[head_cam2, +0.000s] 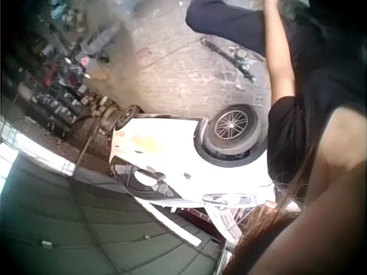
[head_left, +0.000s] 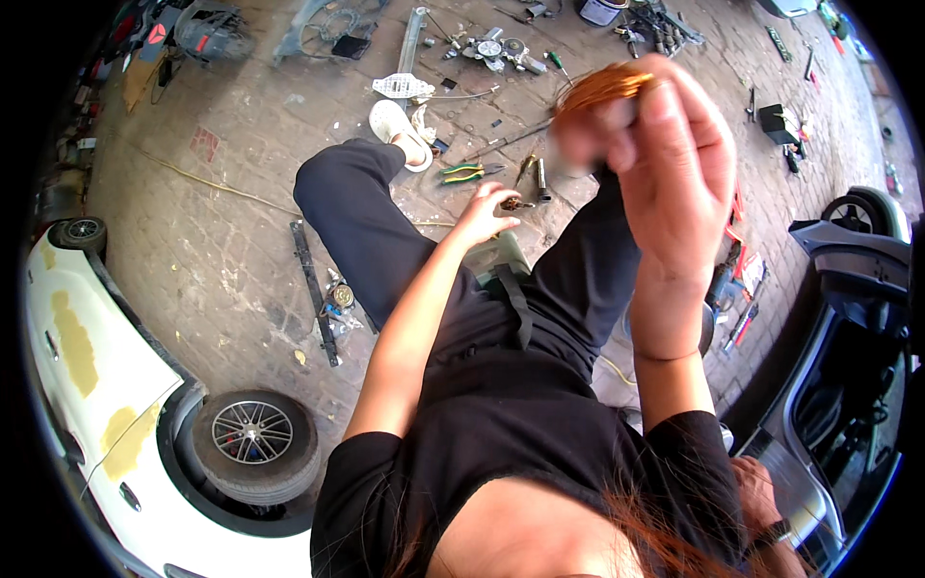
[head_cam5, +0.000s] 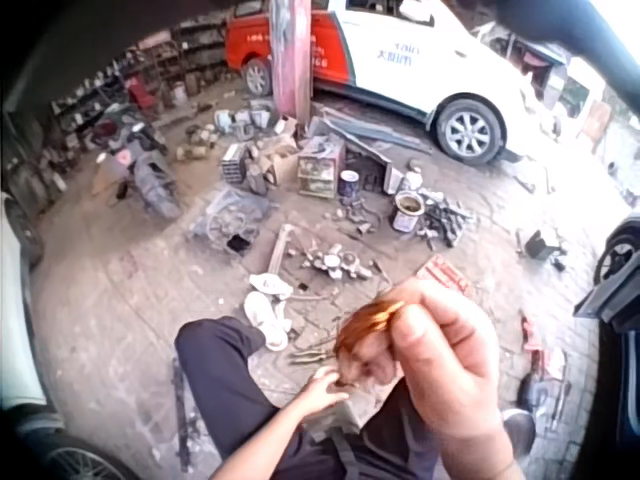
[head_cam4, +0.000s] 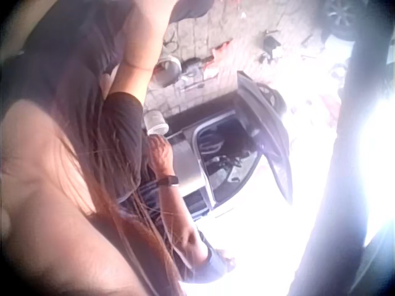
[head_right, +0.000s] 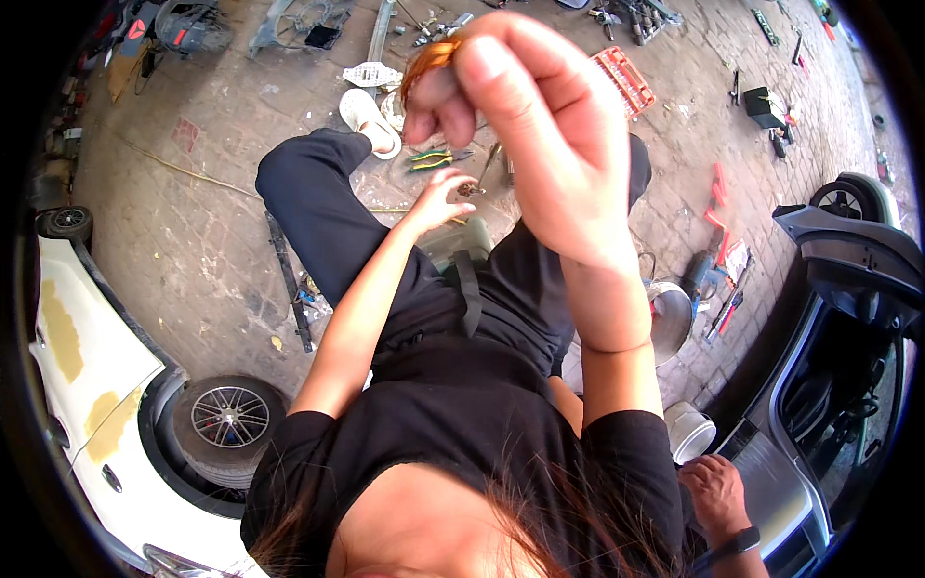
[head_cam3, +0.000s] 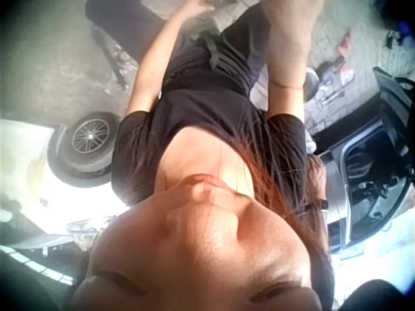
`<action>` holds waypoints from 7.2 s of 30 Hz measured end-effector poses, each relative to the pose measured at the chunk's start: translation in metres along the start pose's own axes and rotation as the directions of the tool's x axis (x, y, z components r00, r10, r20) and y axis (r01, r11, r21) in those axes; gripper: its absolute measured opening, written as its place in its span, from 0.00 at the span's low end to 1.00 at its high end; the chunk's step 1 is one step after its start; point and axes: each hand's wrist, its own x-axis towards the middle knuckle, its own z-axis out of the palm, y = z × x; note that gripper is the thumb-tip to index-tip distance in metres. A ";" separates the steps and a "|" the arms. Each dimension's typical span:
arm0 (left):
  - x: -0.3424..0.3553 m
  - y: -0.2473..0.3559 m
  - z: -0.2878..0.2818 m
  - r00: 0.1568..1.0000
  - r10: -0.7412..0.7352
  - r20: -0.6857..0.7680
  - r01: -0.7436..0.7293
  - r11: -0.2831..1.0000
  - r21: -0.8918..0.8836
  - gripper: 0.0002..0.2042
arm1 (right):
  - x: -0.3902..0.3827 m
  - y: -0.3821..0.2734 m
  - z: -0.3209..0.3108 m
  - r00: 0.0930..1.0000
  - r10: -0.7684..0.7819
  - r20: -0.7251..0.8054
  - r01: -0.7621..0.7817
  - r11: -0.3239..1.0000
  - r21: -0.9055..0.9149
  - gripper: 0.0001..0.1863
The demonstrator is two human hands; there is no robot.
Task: The person sits on the floor of a workshop and uses a screwdriver to adjust a small cylindrical electronic component. They then use pliers to strip or manipulate a yellow wire and wrap it around the component.
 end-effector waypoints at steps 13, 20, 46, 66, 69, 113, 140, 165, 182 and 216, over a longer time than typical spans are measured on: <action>-0.014 0.081 -0.037 0.996 0.038 -0.082 -0.048 0.991 -0.121 0.16 | 0.027 -0.073 -0.115 0.960 -0.215 -0.181 0.247 0.953 0.177 0.10; -0.022 0.122 -0.079 0.927 0.054 -0.371 -0.028 0.997 0.075 0.16 | 0.006 -0.112 -0.094 0.902 -0.260 -0.346 0.287 0.958 0.029 0.12; 0.018 0.075 -0.072 0.791 -0.523 -0.317 0.406 0.837 -0.367 0.13 | -0.087 -0.080 -0.101 0.947 0.043 -0.319 0.143 0.831 0.537 0.17; -0.031 0.111 -0.203 0.842 -0.439 -0.314 -0.188 0.308 -0.933 0.10 | -0.100 0.040 -0.096 0.853 0.436 0.287 -0.482 0.869 0.110 0.22; -0.026 0.110 -0.169 0.821 -0.510 -0.256 -0.112 0.296 -0.949 0.09 | -0.065 0.045 -0.070 0.967 0.243 -0.079 -0.051 0.485 0.873 0.35; 0.004 0.066 0.007 0.700 -0.714 -0.011 0.249 0.258 -0.933 0.08 | -0.170 0.246 -0.055 0.715 0.659 -0.234 -0.563 0.741 0.366 0.09; -0.010 0.071 -0.037 0.623 -0.749 -0.225 0.095 0.357 -0.929 0.09 | -0.143 0.237 0.004 0.758 0.544 -0.361 -0.650 0.679 -0.342 0.07; 0.004 0.045 -0.042 0.574 -0.718 -0.393 0.061 0.517 -0.854 0.11 | -0.132 0.250 0.009 0.821 0.362 -0.442 -0.556 0.682 -0.475 0.11; 0.087 0.036 -0.081 0.437 -0.869 -0.233 0.299 0.385 -0.873 0.07 | -0.174 0.623 -0.091 -0.147 0.678 -0.720 -0.940 0.132 0.316 0.20; 0.097 0.047 -0.103 0.697 -0.717 -0.006 0.213 0.215 -0.953 0.07 | -0.182 0.592 -0.146 -0.623 0.514 -0.590 -0.647 0.085 0.758 0.22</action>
